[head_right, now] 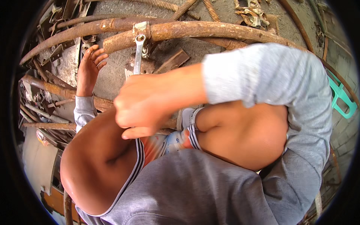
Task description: The person uses a wrench to loosen and remove couplers from metal scaffolding poles. They then detach the poles and drop them onto a pile of debris on the ground.
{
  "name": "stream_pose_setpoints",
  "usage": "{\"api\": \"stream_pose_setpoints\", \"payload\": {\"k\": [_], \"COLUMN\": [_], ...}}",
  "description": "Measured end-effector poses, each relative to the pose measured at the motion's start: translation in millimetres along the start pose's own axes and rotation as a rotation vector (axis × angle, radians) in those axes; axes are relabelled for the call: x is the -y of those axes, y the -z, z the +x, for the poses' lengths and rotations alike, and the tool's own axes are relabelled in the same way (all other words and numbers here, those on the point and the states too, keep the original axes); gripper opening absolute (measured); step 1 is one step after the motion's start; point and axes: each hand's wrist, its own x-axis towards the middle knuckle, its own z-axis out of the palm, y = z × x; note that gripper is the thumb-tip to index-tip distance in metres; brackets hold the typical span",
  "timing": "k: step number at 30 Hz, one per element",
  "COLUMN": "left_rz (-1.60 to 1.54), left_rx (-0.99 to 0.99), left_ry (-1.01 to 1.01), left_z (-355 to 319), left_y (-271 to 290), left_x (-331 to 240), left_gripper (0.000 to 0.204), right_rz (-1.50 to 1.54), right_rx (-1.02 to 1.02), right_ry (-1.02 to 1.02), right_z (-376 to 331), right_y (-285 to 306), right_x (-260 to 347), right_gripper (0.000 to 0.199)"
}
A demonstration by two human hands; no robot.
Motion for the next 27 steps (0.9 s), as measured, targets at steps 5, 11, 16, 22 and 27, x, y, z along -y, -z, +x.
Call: {"api": "stream_pose_setpoints", "payload": {"k": [5, 11, 16, 22, 27], "left_rz": [0.268, 0.396, 0.394, 0.392, 0.436], "left_rx": [-0.091, -0.090, -0.072, -0.139, -0.127], "left_ry": [-0.041, -0.020, -0.068, -0.156, -0.212], "left_z": [14.7, 30.1, 41.2, 26.5, 28.3], "left_y": [-29.8, -53.8, -46.0, -61.8, -56.9], "left_x": [-23.4, -26.2, -16.9, -17.9, -11.5], "left_gripper": [0.033, 0.032, 0.032, 0.033, 0.032], "right_rz": [-0.101, 0.385, 0.486, 0.231, 0.207], "right_rx": [-0.692, -0.723, -0.672, -0.581, -0.494], "right_ry": [0.035, -0.390, -0.698, -0.751, -0.746], "right_z": [-84.8, -139.8, -135.7, -100.4, -111.4], "right_y": [-22.8, -52.6, -26.3, -19.9, -17.8], "right_x": [-4.0, -18.3, -33.9, -13.3, -9.7], "right_gripper": [0.022, 0.021, 0.039, 0.026, 0.035]}}
